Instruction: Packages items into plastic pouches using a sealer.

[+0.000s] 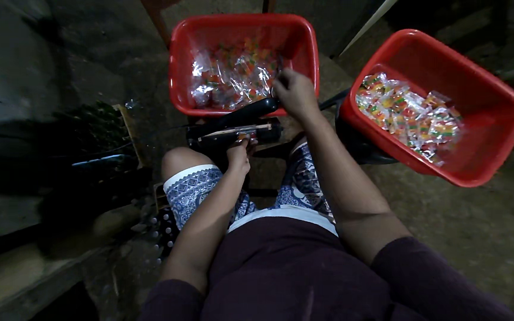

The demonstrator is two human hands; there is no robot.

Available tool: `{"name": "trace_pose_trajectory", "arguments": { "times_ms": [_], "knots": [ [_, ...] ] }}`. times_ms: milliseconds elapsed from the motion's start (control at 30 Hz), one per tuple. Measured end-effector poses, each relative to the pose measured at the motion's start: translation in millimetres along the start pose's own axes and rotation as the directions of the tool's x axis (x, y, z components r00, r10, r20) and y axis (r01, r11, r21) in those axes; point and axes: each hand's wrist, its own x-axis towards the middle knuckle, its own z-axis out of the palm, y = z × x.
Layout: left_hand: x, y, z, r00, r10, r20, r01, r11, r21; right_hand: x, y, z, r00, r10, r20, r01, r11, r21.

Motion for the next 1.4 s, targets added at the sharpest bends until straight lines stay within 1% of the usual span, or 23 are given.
{"name": "trace_pose_trajectory", "arguments": {
  "times_ms": [33,67,100,133,167,200,233,300,367,467,600,700,800,900,1000,1100,1400],
  "knots": [
    [0,0,0,1.000,-0.002,-0.003,0.002,1.000,-0.001,0,-7,-9,0.996,-0.072,-0.051,0.076,0.993,0.094],
    [0,0,0,1.000,-0.001,-0.004,0.001,1.000,-0.005,-1,-15,-14,0.985,-0.156,-0.070,0.165,0.975,0.147],
    [0,0,1,1.000,0.005,-0.003,-0.005,1.000,-0.017,-4,-24,-17,0.971,-0.235,-0.038,0.238,0.960,0.148],
    [-1,-1,1,1.000,0.015,-0.001,-0.015,0.999,-0.033,-6,-32,-16,0.956,-0.292,0.034,0.288,0.953,0.095],
    [-1,-1,1,1.000,0.023,0.006,-0.022,0.999,-0.036,-6,-36,-10,0.941,-0.316,0.124,0.317,0.948,0.009],
    [0,-3,1,0.999,0.033,0.002,-0.033,0.999,-0.025,-5,-35,2,0.930,-0.305,0.205,0.328,0.940,-0.089],
    [0,-3,0,0.999,0.035,-0.005,-0.035,0.999,0.002,-1,-27,17,0.926,-0.279,0.254,0.328,0.928,-0.175],
    [1,-2,0,1.000,0.018,-0.003,-0.018,0.999,0.033,6,-1,45,0.931,-0.244,0.270,0.313,0.917,-0.249],
    [1,0,1,1.000,0.003,-0.007,-0.003,1.000,0.031,7,18,62,0.943,-0.211,0.259,0.277,0.927,-0.252],
    [-2,1,1,1.000,-0.026,-0.008,0.026,1.000,0.002,0,32,73,0.956,-0.197,0.216,0.247,0.939,-0.238],
    [-3,2,3,1.000,-0.027,-0.016,0.026,1.000,-0.017,1,36,78,0.963,-0.213,0.163,0.249,0.937,-0.244],
    [-3,2,2,1.000,-0.024,-0.009,0.024,1.000,-0.006,2,39,83,0.963,-0.215,0.161,0.250,0.936,-0.250],
    [-2,1,2,1.000,-0.012,-0.004,0.012,1.000,0.005,1,45,91,0.963,-0.250,0.098,0.267,0.928,-0.259],
    [-3,2,2,1.000,-0.017,-0.002,0.017,1.000,0.018,-2,49,95,0.966,-0.250,0.065,0.258,0.930,-0.260],
    [-3,2,1,1.000,-0.030,-0.007,0.030,0.999,0.015,-3,51,97,0.968,-0.244,0.062,0.251,0.931,-0.264],
    [-3,2,-1,0.999,-0.030,-0.010,0.031,0.998,0.048,-3,50,95,0.966,-0.249,0.065,0.258,0.931,-0.257],
    [-5,0,-1,0.999,0.011,-0.033,-0.009,0.997,0.071,-1,54,99,0.967,-0.248,0.055,0.254,0.936,-0.245]
  ]
}}
